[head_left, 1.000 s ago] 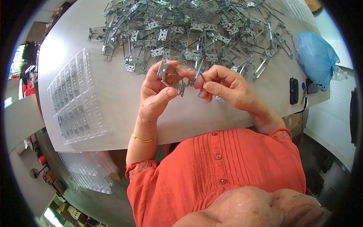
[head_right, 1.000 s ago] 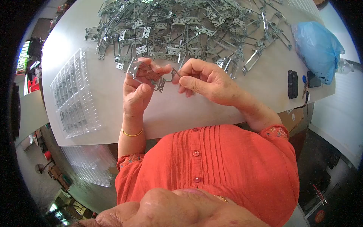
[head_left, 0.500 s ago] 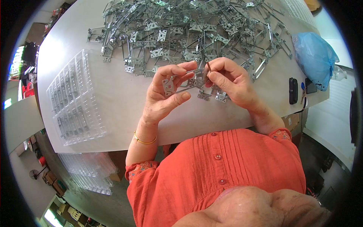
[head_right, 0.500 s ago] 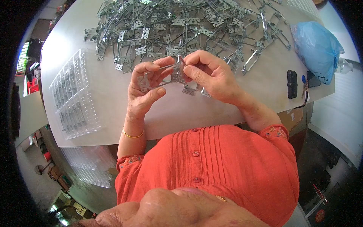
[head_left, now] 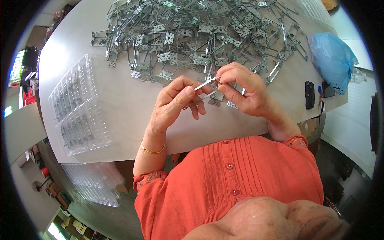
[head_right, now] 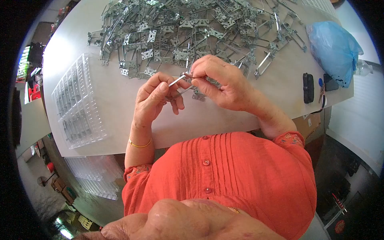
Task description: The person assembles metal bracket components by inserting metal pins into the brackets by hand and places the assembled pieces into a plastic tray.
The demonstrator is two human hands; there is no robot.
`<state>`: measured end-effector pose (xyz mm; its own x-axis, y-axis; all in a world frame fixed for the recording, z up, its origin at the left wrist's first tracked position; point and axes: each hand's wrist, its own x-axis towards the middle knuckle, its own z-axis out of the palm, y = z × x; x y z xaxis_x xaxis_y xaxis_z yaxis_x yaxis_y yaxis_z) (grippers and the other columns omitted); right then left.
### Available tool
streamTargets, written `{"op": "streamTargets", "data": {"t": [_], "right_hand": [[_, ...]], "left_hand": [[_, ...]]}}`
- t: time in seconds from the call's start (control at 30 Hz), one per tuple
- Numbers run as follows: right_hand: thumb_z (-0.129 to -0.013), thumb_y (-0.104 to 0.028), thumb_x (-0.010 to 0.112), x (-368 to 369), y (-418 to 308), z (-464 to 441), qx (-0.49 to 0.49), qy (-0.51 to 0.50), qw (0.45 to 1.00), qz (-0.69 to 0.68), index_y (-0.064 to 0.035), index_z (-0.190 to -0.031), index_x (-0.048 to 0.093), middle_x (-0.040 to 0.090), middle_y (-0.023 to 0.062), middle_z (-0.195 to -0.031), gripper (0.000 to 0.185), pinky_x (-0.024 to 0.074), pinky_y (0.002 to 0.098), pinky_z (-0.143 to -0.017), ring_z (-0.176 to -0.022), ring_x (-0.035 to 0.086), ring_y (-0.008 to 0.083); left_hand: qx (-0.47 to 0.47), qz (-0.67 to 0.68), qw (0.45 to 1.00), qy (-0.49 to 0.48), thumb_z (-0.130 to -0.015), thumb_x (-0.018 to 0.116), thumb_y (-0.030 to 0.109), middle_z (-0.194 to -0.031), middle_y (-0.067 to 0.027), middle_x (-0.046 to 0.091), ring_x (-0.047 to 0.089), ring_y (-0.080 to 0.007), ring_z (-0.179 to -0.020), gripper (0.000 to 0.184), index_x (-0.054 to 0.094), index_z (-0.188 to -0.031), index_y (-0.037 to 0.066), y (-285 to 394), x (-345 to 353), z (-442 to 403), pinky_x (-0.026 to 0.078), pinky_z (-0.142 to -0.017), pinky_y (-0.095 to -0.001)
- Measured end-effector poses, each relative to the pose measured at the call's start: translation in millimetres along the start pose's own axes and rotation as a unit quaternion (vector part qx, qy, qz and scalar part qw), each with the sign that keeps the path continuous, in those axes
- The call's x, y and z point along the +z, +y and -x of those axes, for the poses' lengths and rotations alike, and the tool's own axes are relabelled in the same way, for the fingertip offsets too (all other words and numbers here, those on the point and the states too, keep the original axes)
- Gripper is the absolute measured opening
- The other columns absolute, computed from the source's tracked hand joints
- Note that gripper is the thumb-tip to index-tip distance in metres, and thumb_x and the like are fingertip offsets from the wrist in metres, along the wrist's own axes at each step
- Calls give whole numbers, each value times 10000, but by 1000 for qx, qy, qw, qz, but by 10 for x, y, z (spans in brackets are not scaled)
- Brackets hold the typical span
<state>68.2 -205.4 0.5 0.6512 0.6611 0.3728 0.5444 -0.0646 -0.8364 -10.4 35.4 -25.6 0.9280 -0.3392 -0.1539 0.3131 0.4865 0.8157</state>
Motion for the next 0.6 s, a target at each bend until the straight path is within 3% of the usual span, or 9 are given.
{"op": "streamTargets", "data": {"t": [0.13,0.23,0.33,0.43,0.6], "right_hand": [[-934,-6,700,23,4,-34,-15,73,996,43,-23,-1012,622,653,80,-993,112,534,300,-758,-901,651,190],[-1014,-21,618,4,9,88,162,54,978,-123,-29,-1068,594,649,59,-975,60,504,246,-735,-836,615,102],[-1030,-46,615,6,-78,64,228,20,952,-205,-36,-1094,587,631,22,-921,70,491,212,-671,-762,588,52],[-1012,-69,652,62,-96,68,264,31,929,-258,-46,-1081,604,614,-25,-838,87,471,197,-620,-706,557,23],[-1016,-74,639,56,-126,48,280,22,929,-240,-41,-1083,605,615,-26,-827,82,466,202,-599,-694,554,23]], "left_hand": [[36,10,999,28,-1071,555,203,-1216,-198,692,669,-149,-808,201,583,-1046,5,-38,-18,-15,534,-580,-252],[74,1,995,61,-1068,555,203,-1232,-206,679,645,-141,-776,194,577,-1032,13,-57,-19,-34,499,-558,-240],[79,-22,993,83,-1071,542,223,-1255,-230,656,625,-146,-748,211,568,-1012,23,-65,-8,-43,452,-531,-226],[85,-34,993,74,-1071,545,215,-1270,-217,655,596,-129,-738,202,575,-1022,22,-71,-21,-52,434,-548,-216],[94,-62,991,67,-1066,556,197,-1277,-200,654,576,-112,-761,194,592,-1055,7,-73,-23,-55,433,-573,-216]]}}
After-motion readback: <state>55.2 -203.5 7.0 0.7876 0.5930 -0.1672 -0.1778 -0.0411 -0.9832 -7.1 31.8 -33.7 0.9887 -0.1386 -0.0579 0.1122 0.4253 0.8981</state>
